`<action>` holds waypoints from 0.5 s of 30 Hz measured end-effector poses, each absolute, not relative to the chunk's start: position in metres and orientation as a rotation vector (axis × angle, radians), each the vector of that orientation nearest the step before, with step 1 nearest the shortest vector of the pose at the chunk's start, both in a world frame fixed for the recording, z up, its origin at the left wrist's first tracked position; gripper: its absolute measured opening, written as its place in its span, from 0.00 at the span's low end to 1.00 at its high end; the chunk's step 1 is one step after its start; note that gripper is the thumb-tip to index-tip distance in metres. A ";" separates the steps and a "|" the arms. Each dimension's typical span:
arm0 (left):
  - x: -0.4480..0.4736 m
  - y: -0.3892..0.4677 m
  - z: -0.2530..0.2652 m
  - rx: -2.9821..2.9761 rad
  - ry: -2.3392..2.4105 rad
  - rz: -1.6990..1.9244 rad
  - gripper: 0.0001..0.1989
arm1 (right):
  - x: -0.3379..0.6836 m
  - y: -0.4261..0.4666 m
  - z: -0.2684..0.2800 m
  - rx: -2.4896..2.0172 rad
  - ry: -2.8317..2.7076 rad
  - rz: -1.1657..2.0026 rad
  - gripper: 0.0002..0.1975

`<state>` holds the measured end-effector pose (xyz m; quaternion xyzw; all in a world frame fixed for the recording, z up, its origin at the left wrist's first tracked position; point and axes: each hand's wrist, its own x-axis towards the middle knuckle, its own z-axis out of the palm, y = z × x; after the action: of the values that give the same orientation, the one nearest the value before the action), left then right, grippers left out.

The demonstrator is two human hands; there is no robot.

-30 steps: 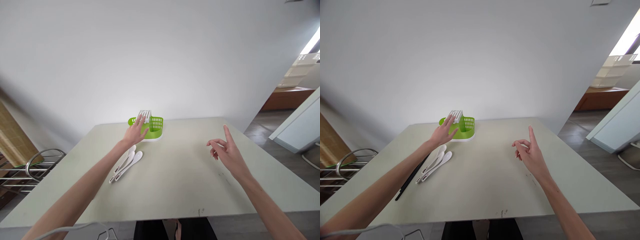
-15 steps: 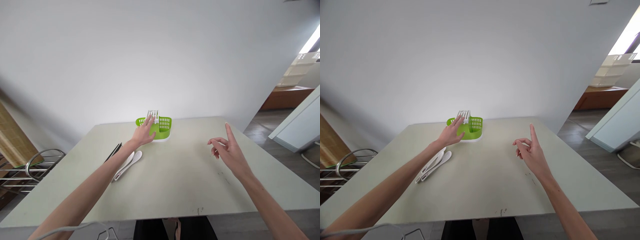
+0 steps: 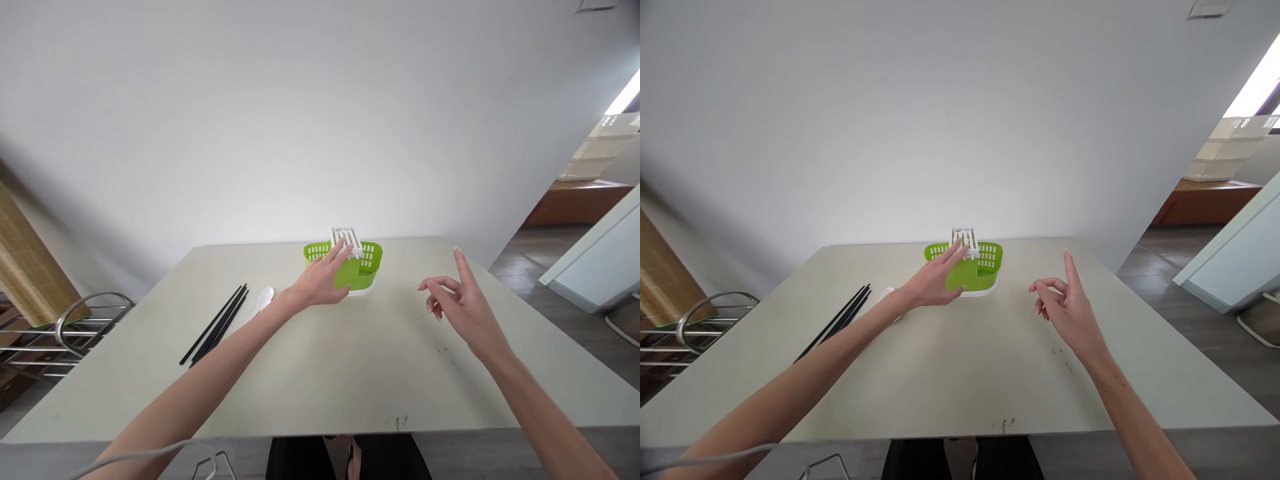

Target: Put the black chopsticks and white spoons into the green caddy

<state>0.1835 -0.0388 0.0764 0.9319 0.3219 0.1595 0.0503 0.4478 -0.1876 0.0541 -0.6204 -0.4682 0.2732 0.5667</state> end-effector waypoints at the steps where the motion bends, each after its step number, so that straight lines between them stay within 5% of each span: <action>1: 0.183 -0.041 0.075 2.828 0.940 0.515 0.50 | 0.448 -0.188 0.054 -1.462 -1.101 0.641 0.54; 15: 0.113 -0.080 0.021 2.756 1.248 0.860 0.39 | 0.441 -0.184 0.047 -1.486 -1.168 0.616 0.52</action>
<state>0.1130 -0.0803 0.0213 0.8762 0.3969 0.2733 -0.0020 0.4413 -0.1839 0.0466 -0.6265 -0.4923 0.2596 0.5457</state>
